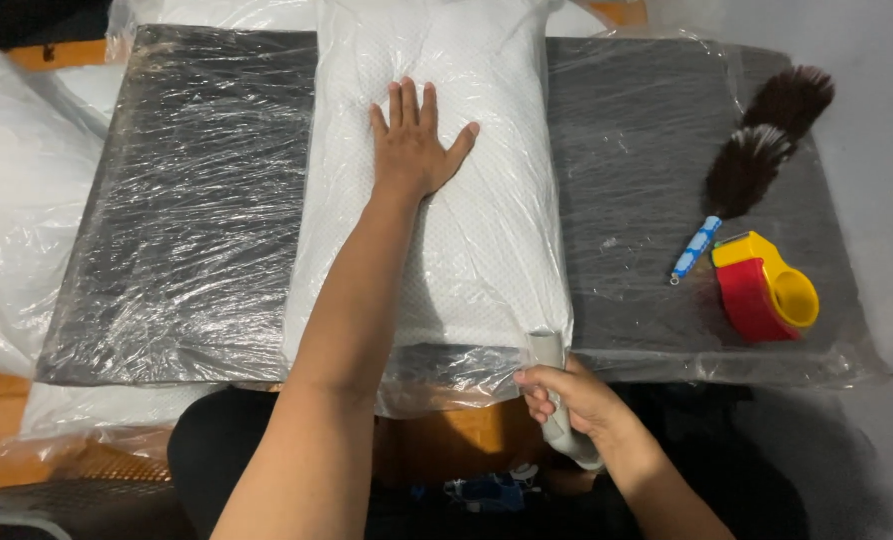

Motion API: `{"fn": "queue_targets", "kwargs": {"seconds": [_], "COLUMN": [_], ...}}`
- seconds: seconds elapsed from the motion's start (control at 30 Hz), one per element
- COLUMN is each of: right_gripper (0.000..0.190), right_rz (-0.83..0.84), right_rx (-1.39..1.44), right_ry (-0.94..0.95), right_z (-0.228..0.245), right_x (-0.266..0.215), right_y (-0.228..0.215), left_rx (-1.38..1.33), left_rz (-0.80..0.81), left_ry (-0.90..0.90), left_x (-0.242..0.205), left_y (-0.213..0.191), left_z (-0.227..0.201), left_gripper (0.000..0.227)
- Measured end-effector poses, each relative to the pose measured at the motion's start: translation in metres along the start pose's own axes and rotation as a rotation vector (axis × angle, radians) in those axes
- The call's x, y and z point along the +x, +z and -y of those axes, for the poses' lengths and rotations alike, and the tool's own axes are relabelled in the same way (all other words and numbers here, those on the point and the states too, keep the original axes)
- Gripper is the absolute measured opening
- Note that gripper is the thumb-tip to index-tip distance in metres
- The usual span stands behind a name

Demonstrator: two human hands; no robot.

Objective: A person is compressing a pillow by placing it in a plastic bag and using a vacuum cleaner to remove the air before sealing it with tape.

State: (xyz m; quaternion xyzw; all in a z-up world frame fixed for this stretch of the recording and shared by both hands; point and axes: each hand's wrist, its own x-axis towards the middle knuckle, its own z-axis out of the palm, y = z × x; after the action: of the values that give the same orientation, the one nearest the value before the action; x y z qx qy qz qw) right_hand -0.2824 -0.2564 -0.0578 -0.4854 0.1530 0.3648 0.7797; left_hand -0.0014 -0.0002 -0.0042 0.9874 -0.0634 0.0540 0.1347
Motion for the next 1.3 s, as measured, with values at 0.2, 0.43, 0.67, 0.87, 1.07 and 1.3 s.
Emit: {"fn": "queue_targets", "kwargs": {"seconds": [0.2, 0.43, 0.67, 0.87, 1.07, 1.3], "right_gripper": [0.008, 0.016, 0.017, 0.011, 0.010, 0.014], "right_rz": [-0.002, 0.023, 0.049, 0.023, -0.005, -0.002], "right_rx": [-0.010, -0.009, 0.015, 0.023, -0.009, -0.026], "right_ry": [-0.005, -0.013, 0.000, -0.008, 0.019, -0.004], "right_z": [0.003, 0.003, 0.003, 0.008, 0.011, 0.013], "right_x": [-0.001, -0.001, -0.003, -0.004, -0.003, -0.005], "right_y": [0.002, 0.002, 0.003, 0.006, 0.008, 0.011], "left_rx": [0.013, 0.036, 0.050, 0.066, 0.025, 0.035], "left_rz": [0.029, 0.028, 0.081, -0.093, -0.136, -0.087], "left_ry": [-0.014, -0.009, -0.025, 0.086, 0.106, 0.052], "left_x": [0.000, 0.002, 0.002, 0.001, 0.000, 0.000], "left_y": [-0.001, 0.006, 0.010, 0.023, 0.023, 0.014], "left_z": [0.001, 0.002, 0.001, 0.008, 0.009, 0.002], "left_gripper": [0.101, 0.100, 0.099, 0.097, 0.091, 0.093]}}
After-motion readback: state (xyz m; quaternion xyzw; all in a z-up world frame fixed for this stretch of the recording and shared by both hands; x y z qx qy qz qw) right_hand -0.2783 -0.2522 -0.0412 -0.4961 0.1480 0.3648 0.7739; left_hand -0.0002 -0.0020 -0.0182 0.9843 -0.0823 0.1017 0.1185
